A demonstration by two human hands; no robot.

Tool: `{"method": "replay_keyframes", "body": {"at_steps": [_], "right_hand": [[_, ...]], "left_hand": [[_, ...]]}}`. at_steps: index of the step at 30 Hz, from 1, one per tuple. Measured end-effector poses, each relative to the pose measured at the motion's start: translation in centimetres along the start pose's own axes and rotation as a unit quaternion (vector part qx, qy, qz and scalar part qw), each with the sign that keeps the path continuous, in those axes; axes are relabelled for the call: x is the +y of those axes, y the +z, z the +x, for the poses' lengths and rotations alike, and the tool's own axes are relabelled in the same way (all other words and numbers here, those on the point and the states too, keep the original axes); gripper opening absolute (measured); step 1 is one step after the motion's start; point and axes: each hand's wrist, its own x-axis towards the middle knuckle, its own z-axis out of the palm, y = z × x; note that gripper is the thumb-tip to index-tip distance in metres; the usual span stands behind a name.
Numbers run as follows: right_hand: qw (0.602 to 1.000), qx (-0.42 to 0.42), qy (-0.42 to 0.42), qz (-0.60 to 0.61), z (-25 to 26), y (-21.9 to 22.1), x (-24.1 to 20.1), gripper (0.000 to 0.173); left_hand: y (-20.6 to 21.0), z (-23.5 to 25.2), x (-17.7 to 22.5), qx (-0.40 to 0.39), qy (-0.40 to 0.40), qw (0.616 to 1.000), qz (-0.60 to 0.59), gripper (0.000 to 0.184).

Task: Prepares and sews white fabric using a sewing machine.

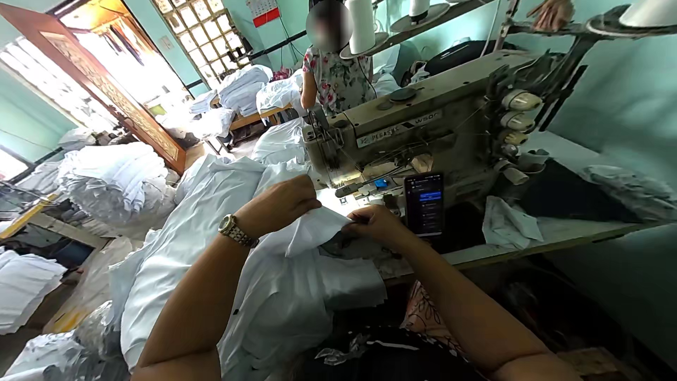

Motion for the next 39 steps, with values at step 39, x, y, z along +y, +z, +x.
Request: {"method": "replay_keyframes", "body": {"at_steps": [39], "right_hand": [[0.998,0.031,-0.024,0.055,-1.9,2.1,2.7,0.024]], "left_hand": [[2.9,1.8,4.8,-0.147,-0.114,0.977,0.102,0.022]]}}
